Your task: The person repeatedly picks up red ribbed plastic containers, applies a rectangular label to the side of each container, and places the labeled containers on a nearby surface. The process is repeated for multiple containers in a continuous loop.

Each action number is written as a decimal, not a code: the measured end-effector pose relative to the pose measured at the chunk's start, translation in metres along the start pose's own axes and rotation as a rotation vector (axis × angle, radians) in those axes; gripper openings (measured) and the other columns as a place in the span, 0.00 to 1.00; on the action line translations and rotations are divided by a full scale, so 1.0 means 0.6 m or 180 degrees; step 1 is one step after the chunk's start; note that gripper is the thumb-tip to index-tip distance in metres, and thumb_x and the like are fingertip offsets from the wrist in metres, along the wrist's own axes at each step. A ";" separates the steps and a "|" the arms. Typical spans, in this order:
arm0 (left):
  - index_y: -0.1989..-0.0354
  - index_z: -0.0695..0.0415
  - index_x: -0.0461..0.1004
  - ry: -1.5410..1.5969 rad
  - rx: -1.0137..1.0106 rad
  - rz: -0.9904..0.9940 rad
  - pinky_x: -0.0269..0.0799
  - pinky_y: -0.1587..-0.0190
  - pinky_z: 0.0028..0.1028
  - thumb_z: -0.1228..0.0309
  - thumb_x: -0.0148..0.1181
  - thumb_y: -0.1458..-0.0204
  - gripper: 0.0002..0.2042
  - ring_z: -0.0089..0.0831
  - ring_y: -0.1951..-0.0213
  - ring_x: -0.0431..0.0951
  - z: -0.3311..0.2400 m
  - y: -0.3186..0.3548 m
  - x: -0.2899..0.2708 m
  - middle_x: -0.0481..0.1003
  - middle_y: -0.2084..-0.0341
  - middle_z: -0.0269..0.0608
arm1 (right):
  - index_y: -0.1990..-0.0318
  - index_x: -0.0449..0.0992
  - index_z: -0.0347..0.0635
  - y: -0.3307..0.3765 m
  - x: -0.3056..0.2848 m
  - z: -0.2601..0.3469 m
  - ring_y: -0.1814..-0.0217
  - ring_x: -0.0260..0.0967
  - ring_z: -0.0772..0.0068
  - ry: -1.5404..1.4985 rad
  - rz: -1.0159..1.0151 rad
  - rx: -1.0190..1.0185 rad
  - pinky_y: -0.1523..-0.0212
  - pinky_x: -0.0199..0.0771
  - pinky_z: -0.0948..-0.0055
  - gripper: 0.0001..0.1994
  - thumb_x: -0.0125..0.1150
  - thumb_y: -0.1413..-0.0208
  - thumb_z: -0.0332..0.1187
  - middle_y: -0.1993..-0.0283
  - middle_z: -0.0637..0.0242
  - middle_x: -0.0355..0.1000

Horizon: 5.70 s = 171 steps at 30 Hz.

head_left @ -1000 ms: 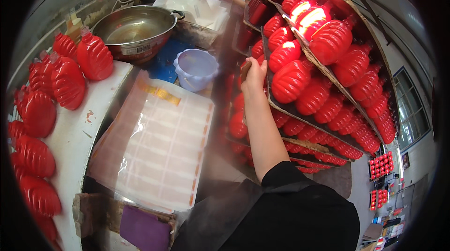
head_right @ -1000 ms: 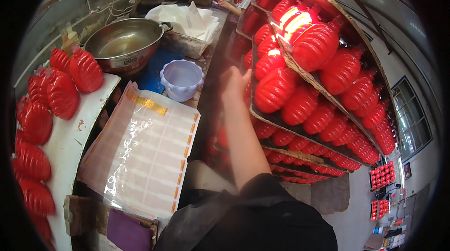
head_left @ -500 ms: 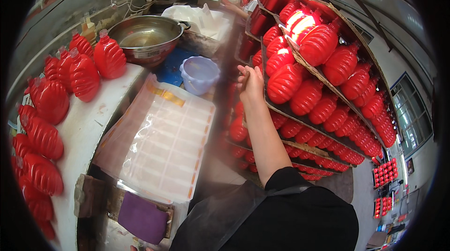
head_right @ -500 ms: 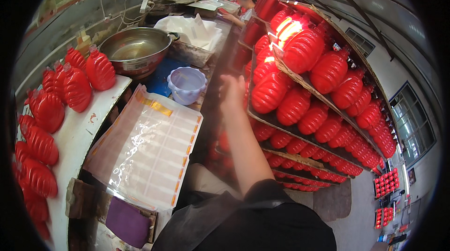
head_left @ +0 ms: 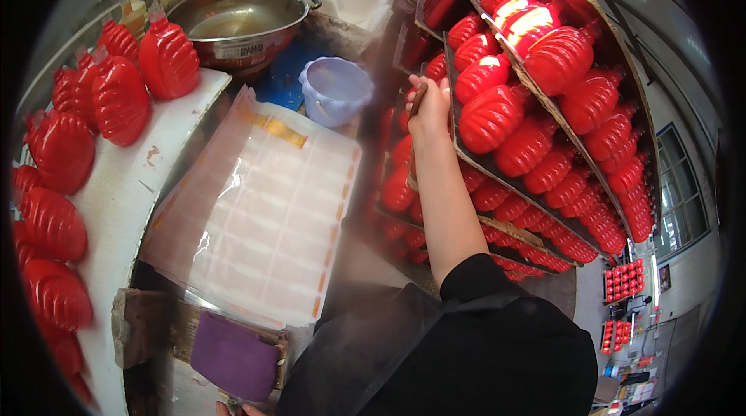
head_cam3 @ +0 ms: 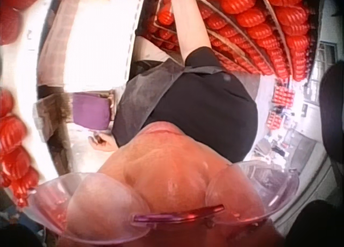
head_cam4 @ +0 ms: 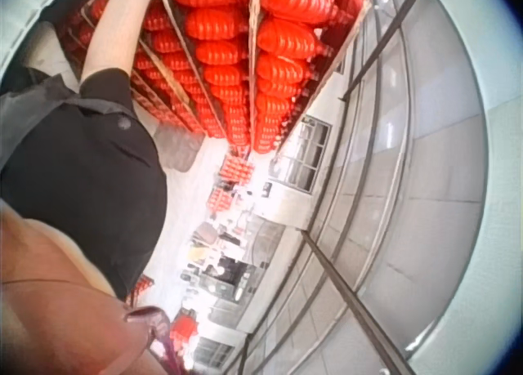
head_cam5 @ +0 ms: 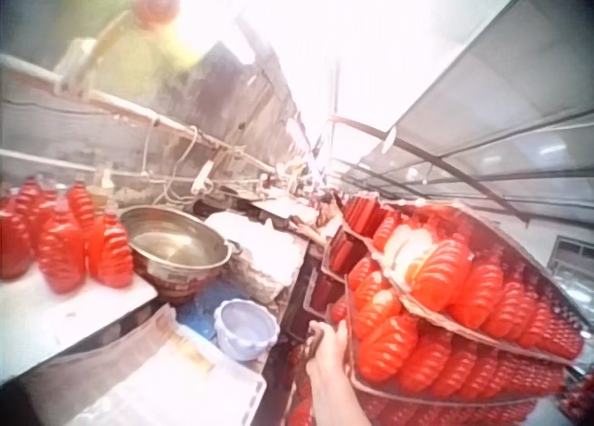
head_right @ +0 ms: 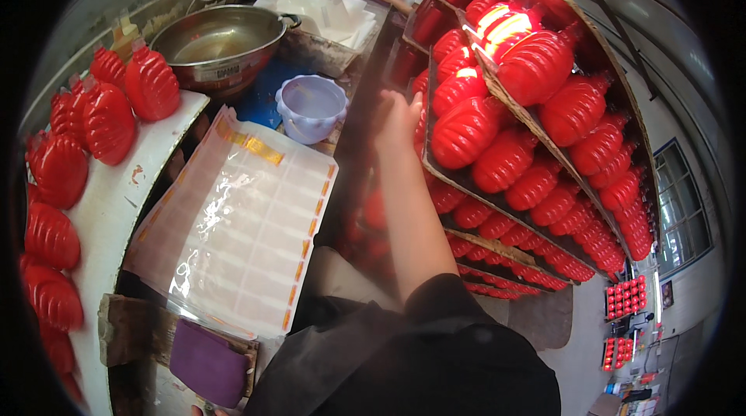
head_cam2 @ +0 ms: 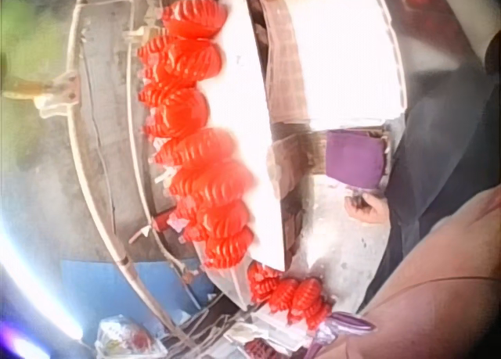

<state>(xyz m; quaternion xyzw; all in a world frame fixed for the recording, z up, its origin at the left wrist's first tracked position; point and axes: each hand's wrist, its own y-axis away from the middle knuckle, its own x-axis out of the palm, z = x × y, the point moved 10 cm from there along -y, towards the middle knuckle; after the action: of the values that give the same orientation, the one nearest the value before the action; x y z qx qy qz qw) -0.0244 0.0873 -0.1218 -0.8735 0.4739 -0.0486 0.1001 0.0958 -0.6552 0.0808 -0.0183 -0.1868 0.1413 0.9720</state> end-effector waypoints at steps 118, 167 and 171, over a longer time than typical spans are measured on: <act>0.29 0.64 0.58 0.0641 -0.0714 -0.0051 0.68 0.33 0.37 0.60 0.52 0.28 0.27 0.35 0.36 0.71 -0.153 -0.131 0.165 0.68 0.36 0.48 | 0.47 0.78 0.38 0.209 0.235 -0.297 0.54 0.80 0.43 0.5432 0.3771 -0.2077 0.52 0.79 0.50 0.16 0.51 0.39 0.30 0.42 0.48 0.76; 0.30 0.64 0.59 0.0094 -0.0381 0.0629 0.65 0.32 0.42 0.56 0.71 0.48 0.41 0.49 0.35 0.70 -0.202 -0.198 0.164 0.68 0.38 0.57 | 0.55 0.82 0.38 0.888 0.342 0.065 0.69 0.80 0.64 0.0368 0.6817 -0.4202 0.71 0.80 0.68 0.14 0.69 0.52 0.22 0.60 0.59 0.82; 0.38 0.65 0.67 -0.0502 -0.0398 0.0753 0.70 0.37 0.41 0.54 0.71 0.48 0.35 0.50 0.40 0.75 -0.210 -0.229 0.186 0.74 0.44 0.57 | 0.53 0.82 0.32 0.908 0.287 0.040 0.75 0.74 0.73 0.0701 0.6701 -0.5118 0.76 0.73 0.72 0.18 0.63 0.54 0.23 0.53 0.53 0.81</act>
<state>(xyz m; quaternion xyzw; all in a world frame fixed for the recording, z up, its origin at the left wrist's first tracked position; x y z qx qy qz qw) 0.1264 0.0507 0.0305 -0.8173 0.5662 0.0619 0.0874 0.0942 -0.0844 0.1167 -0.7302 -0.0355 0.6701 0.1283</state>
